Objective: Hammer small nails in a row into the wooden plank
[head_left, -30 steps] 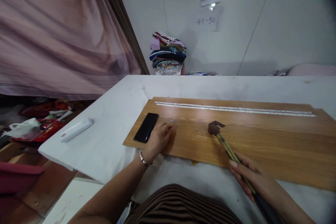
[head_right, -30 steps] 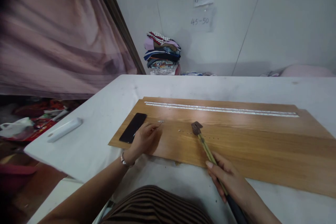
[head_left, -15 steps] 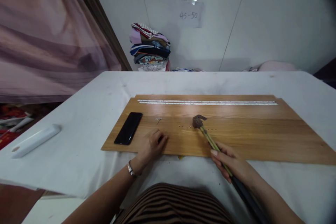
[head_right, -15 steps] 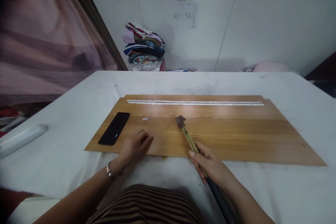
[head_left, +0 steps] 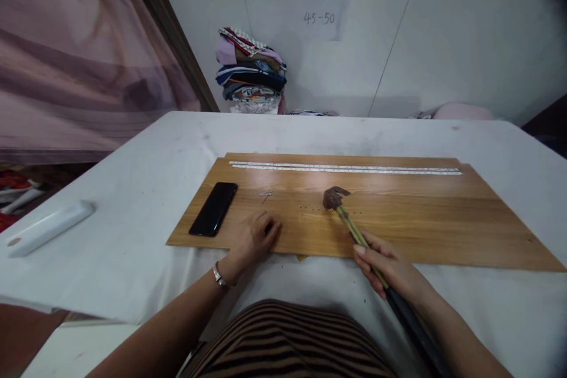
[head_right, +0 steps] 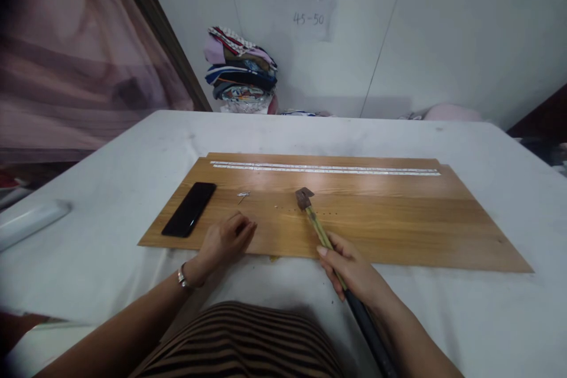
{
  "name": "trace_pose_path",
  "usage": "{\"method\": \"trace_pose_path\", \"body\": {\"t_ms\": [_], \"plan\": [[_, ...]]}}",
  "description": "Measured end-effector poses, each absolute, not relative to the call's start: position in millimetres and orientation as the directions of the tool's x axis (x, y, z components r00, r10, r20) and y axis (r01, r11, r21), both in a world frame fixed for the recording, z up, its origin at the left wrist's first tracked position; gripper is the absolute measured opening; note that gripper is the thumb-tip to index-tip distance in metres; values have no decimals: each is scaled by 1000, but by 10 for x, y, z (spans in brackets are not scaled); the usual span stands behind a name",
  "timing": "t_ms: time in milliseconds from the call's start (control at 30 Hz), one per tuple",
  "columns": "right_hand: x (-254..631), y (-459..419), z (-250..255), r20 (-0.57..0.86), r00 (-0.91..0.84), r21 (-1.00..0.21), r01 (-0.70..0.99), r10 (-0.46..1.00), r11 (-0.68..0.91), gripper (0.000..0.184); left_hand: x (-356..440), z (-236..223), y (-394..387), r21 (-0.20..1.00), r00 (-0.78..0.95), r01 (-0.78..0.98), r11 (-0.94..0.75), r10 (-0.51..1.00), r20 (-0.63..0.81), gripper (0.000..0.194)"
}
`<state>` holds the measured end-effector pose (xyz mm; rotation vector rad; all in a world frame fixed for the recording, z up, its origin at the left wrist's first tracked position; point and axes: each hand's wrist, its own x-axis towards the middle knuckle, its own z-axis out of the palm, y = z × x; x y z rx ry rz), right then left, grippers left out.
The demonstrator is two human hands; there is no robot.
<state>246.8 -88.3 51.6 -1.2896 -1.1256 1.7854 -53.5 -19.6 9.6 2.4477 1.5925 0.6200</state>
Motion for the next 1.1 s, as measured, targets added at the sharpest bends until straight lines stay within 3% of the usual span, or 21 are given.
{"method": "trace_pose_path", "body": {"t_ms": [1100], "plan": [[2426, -887, 518, -382, -298, -919, 23, 875, -393, 37, -524, 118, -215, 371, 337, 831, -415, 906, 258, 25]]}}
